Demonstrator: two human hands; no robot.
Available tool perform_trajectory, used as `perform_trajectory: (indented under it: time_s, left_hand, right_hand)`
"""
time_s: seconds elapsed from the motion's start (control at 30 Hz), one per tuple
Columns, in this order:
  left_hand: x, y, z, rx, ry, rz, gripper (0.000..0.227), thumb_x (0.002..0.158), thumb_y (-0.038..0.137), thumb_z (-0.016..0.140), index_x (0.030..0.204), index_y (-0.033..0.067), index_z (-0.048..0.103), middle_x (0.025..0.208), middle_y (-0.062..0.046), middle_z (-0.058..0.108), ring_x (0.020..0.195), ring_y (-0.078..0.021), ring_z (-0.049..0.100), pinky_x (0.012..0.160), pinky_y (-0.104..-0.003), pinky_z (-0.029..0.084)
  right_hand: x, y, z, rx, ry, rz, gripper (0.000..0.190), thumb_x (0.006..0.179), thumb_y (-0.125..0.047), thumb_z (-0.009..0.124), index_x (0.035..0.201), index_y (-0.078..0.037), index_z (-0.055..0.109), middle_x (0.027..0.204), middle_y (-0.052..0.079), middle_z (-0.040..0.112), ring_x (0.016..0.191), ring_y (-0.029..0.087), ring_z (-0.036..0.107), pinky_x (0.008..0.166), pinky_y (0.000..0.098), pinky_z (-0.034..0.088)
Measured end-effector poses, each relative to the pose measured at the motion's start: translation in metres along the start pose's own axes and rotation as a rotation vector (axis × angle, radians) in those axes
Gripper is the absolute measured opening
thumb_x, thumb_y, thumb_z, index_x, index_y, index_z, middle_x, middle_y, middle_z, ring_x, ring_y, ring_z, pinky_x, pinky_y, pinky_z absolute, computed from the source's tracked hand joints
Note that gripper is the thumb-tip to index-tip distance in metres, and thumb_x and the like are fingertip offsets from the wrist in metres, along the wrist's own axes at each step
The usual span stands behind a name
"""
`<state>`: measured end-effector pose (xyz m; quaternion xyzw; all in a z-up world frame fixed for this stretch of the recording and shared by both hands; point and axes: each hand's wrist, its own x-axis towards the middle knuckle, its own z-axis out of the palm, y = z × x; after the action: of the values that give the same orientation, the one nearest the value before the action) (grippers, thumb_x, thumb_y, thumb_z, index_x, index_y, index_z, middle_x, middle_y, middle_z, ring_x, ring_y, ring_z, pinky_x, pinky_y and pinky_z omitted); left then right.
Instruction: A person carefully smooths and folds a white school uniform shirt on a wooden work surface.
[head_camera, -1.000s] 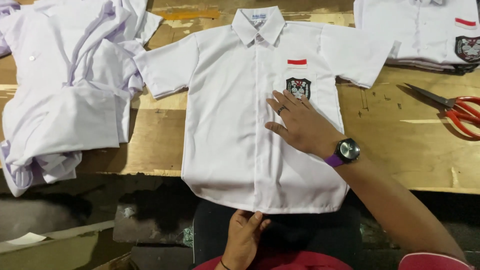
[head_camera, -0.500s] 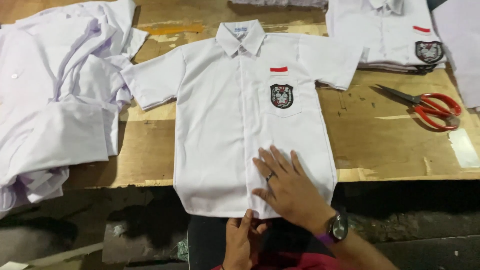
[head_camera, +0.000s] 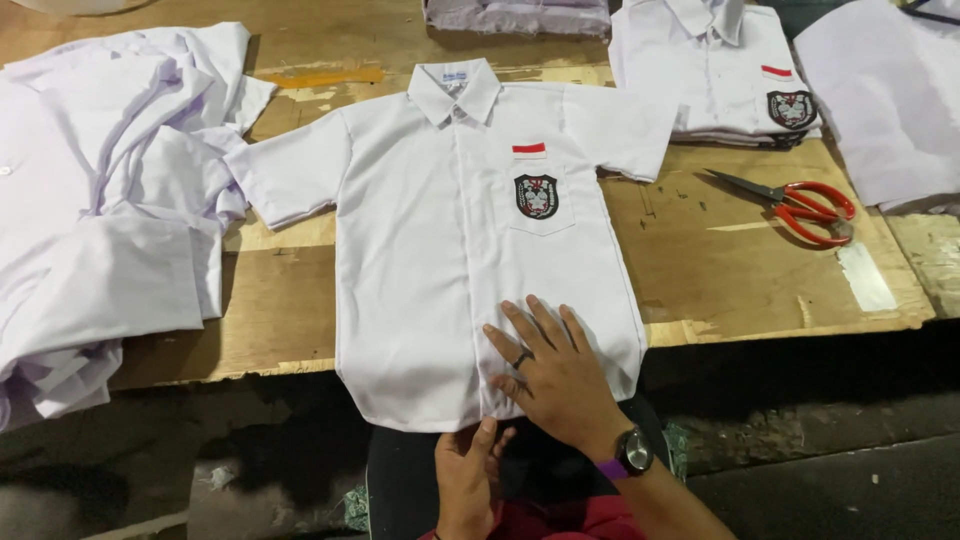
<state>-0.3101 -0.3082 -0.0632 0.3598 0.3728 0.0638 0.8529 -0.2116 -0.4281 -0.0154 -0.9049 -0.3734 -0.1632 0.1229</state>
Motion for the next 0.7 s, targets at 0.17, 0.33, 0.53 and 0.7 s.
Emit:
perform_trajectory:
  time_s: [0.17,0.33,0.53,0.7]
  left_hand:
    - [0.029,-0.042,-0.053,-0.238,-0.208,0.108,0.031,0.088,0.005,0.071,0.115,-0.0085,0.067,0.108,-0.030,0.076,0.093,-0.0433,0.075,0.081,-0.051,0.061]
    - [-0.020,0.083,-0.038,0.902,-0.899,0.005,0.054,0.095,0.021,0.064,0.147,0.0083,0.054,0.145,-0.005,0.066,0.134,-0.0098,0.059,0.116,-0.028,0.040]
    - [0.003,0.220,-0.022,1.305,-0.411,0.809,0.041,0.096,0.025,0.066,0.136,0.0176,0.072,0.062,0.006,0.046,0.053,-0.0094,0.033,0.051,-0.025,0.030]
    - [0.143,0.259,0.080,1.361,-0.221,0.985,0.043,0.105,0.020,0.054,0.146,0.0057,0.056,0.144,-0.021,0.059,0.137,-0.0419,0.050,0.114,-0.054,0.039]
  right_hand:
    - [-0.035,-0.041,-0.023,0.454,0.180,-0.023,0.038,0.101,-0.017,0.060,0.137,-0.007,0.059,0.152,0.016,0.053,0.148,0.041,0.040,0.125,0.0589,0.024]
    - [-0.072,-0.055,-0.017,0.687,0.283,0.093,0.030,0.098,-0.013,0.060,0.124,-0.004,0.069,0.135,0.014,0.068,0.137,0.036,0.057,0.120,0.0527,0.039]
    - [-0.034,0.026,-0.063,0.475,0.282,0.248,0.033,0.101,-0.019,0.053,0.127,-0.001,0.061,0.136,0.021,0.065,0.134,0.037,0.060,0.114,0.0453,0.050]
    - [0.073,0.131,-0.018,0.279,0.330,0.191,0.034,0.103,-0.019,0.064,0.132,-0.002,0.069,0.122,0.020,0.072,0.121,0.040,0.065,0.106,0.0501,0.049]
